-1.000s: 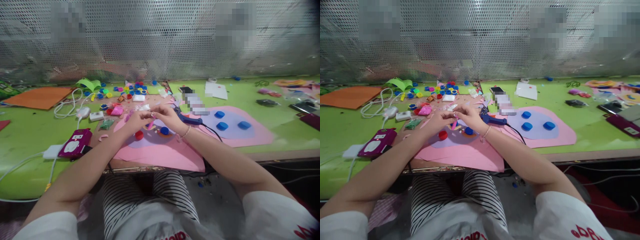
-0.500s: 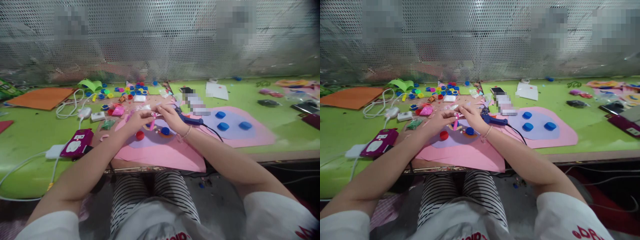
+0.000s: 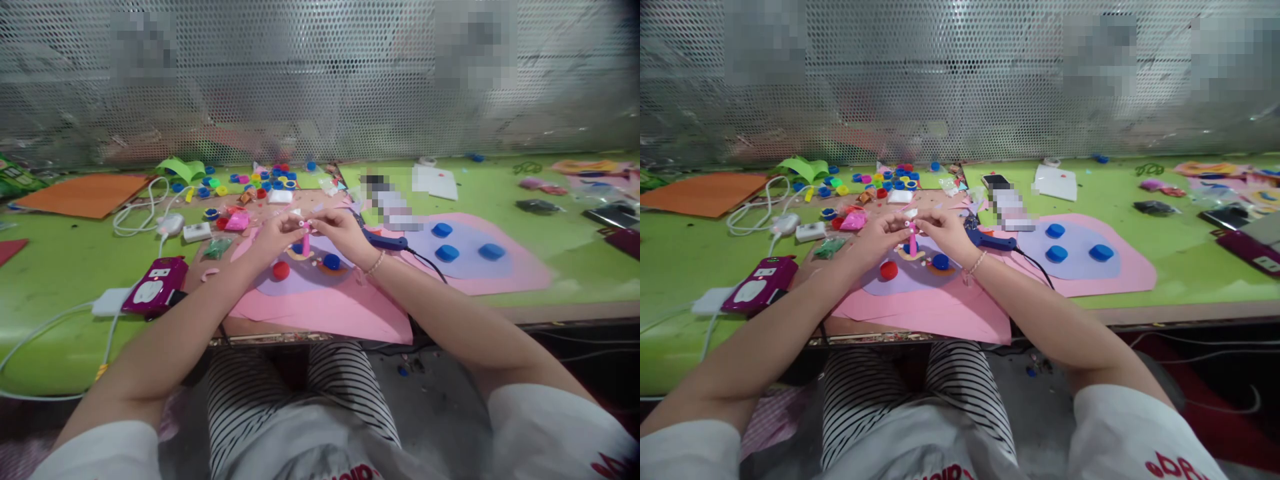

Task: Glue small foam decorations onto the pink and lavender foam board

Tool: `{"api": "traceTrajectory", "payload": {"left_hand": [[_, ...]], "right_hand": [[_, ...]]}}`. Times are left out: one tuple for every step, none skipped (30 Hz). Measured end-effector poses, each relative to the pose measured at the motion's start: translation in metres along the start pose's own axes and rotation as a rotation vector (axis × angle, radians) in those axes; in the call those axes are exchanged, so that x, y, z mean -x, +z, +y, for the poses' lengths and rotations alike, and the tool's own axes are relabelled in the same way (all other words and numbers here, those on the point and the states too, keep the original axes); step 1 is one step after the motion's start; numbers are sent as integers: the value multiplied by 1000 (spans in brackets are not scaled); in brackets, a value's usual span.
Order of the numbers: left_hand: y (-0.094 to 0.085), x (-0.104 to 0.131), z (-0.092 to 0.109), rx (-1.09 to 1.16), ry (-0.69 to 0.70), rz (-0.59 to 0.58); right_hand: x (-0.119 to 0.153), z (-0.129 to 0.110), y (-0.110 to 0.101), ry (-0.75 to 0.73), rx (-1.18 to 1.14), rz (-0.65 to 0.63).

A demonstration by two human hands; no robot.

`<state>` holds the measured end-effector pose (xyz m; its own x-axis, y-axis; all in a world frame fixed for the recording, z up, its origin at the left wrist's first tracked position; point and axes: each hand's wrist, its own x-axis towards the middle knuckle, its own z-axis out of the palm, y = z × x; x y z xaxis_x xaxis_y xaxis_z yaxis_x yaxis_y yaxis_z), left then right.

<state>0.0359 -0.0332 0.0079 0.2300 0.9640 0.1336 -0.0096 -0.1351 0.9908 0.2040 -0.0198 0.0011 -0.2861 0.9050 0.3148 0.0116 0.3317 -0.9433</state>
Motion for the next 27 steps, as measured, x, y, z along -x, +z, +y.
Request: {"api": "traceTrajectory", "payload": {"left_hand": [[0, 0, 1, -8, 3, 7], [0, 0, 1, -12, 5, 8], [0, 1, 2, -13, 4, 4], [0, 1, 3, -12, 2, -2], [1, 2, 3, -10, -1, -7], [1, 2, 4, -9, -6, -11], [1, 3, 4, -8, -10, -13], [1, 3, 4, -5, -12, -12], [0, 3, 4, -1, -16, -10], [0, 2, 3, 6, -19, -8], [0, 2, 3, 13, -24, -8], [-1, 1, 2, 20, -29, -9], [-1, 0, 1, 25, -31, -9], [-1, -1, 0, 25, -34, -10], [-1, -1, 0, 22, -33, -7], [-2, -1, -1, 14, -31, -3], [-2, -1, -1, 3, -27, 3], [-1, 0, 0, -10, -21, 10], [-1, 1, 1, -23, -17, 15], [-1, 1, 1, -34, -13, 19], [-1, 2, 2, -42, -11, 20], [-1, 3, 3, -48, -11, 19], [-1, 3, 4, -52, -14, 19], [0, 4, 4, -55, -17, 21], [0, 4, 4, -56, -21, 26], [0, 3, 3, -54, -25, 29], [0, 3, 3, -42, -28, 28]], "right_hand": [[0, 0, 0, -6, 15, 3], [0, -1, 0, -11, 28, 5], [0, -2, 0, -16, 39, 8], [0, -3, 0, -20, 47, 9], [0, -3, 0, -21, 52, 8], [0, -4, 0, -22, 57, 5], [0, -4, 0, -21, 62, 1], [0, -4, 0, -20, 67, -2], [-1, -4, 0, -18, 73, -3], [-1, -4, 0, -16, 79, -4], [-2, -3, 0, -14, 83, -4], [-2, -2, 0, -12, 87, -5], [-2, -1, 0, -13, 91, -7], [-3, 0, -1, -16, 97, -11], [-3, 1, -1, -21, 107, -15], [-3, 1, -1, -30, 120, -18], [-3, 1, -1, -38, 136, -20], [-3, 1, -1, -47, 151, -19], [-3, 1, -1, -54, 165, -17], [-3, 1, -1, -60, 177, -14], [-3, 1, -1, -64, 186, -14], [-3, 1, -1, -66, 193, -14], [-3, 1, -1, -67, 199, -15], [-3, 1, -1, -67, 203, -16], [-2, 1, -1, -63, 204, -19], [-2, 1, -1, -55, 195, -19], [-2, 1, -1, -40, 171, -18]]}}
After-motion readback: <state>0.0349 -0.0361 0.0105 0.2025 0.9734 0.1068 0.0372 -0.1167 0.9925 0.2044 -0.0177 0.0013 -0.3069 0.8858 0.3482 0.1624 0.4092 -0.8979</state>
